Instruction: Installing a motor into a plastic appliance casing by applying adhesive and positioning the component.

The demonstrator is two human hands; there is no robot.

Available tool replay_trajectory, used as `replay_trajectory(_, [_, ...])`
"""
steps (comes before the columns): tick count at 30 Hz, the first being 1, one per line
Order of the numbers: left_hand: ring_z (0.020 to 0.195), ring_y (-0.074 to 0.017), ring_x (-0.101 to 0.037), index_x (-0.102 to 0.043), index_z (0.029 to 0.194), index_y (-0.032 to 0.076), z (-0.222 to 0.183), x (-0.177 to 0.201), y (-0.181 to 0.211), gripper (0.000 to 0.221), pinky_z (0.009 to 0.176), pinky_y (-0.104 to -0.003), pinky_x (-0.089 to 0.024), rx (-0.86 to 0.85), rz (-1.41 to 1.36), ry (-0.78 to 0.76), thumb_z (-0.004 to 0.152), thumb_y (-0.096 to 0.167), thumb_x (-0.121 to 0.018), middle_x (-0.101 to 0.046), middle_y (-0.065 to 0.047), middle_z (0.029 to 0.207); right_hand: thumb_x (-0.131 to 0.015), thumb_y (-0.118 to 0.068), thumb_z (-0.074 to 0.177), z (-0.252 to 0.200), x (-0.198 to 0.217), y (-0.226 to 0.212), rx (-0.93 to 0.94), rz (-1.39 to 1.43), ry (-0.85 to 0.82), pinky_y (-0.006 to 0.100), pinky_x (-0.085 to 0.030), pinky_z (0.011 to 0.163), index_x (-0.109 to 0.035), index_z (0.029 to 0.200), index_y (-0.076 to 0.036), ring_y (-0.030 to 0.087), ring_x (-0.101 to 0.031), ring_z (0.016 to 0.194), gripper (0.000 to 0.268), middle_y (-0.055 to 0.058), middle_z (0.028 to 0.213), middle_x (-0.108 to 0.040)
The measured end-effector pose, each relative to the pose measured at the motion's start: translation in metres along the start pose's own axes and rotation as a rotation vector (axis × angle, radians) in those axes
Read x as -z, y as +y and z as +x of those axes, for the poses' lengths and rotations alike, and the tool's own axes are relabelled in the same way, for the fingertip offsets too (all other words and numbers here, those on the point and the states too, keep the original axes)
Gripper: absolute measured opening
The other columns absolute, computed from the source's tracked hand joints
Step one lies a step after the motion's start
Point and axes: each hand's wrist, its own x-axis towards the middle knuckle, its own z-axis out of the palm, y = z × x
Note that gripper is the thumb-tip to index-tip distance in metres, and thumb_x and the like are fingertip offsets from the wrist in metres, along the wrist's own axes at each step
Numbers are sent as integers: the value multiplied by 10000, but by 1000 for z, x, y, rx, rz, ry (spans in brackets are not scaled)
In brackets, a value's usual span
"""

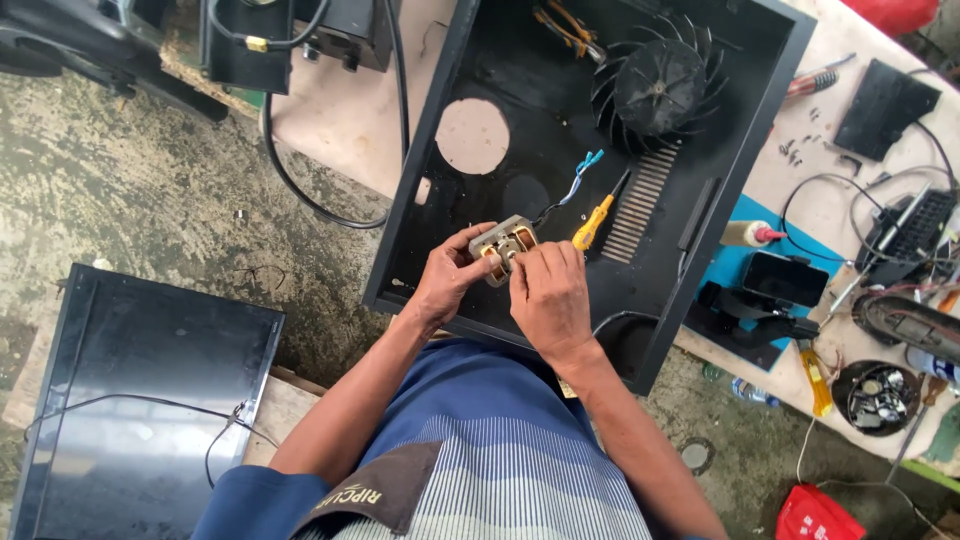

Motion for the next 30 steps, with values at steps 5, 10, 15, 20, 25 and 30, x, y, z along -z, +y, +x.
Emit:
replay_trajectory(5, [971,-215,-678,-654,1345,-5,2,5,-7,622,831,-357,-640,-11,-9,20,776,59,-899,-679,-169,1090,-721,-52,914,-3,-4,-7,-101,14,-31,413,-491,789,-615,890,-59,270,-570,801,109,44,845,-520])
replay_trajectory(10, [963,-213,-677,-654,1344,-16,-3,6,-2,624,829,-359,-634,-13,-6,27,777,65,-902,-685,-176,1075,-711,-18,896,1,0,-4,68,-93,-77,413,-474,797,-648,903,-44,287,-586,848,69,74,871,-552])
replay_trajectory(15, [962,-202,-696,-662,1334,-12,-4,2,4,619,825,-361,-640,-20,12,27,769,54,-907,-713,-179,1071,-717,-5,848,5,4,-9,-26,-13,-80,403,-461,766,-608,862,-56,293,-557,807,120,73,828,-505])
replay_trajectory(20, [974,-217,-677,-674,1326,-6,-3,2,-1,613,839,-375,-630,-16,23,37,770,81,-918,-704,-189,1086,-720,3,851,1,1,-6,-35,-9,-73,402,-466,769,-623,862,-56,286,-567,805,114,72,832,-522])
replay_trajectory(25, [980,-257,-677,-683,1321,-2,-6,3,-4,613,827,-417,-627,-49,5,61,763,77,-925,-703,-230,1089,-726,11,849,3,3,-9,-18,9,-83,414,-472,771,-615,871,-57,290,-564,795,133,66,837,-519])
replay_trajectory(30, [956,-219,-677,-680,1323,-4,-8,-6,0,620,825,-389,-630,-25,-28,73,756,64,-920,-712,-198,1078,-738,26,855,5,7,-10,-48,12,-111,415,-485,806,-637,894,-41,285,-583,825,127,73,858,-546])
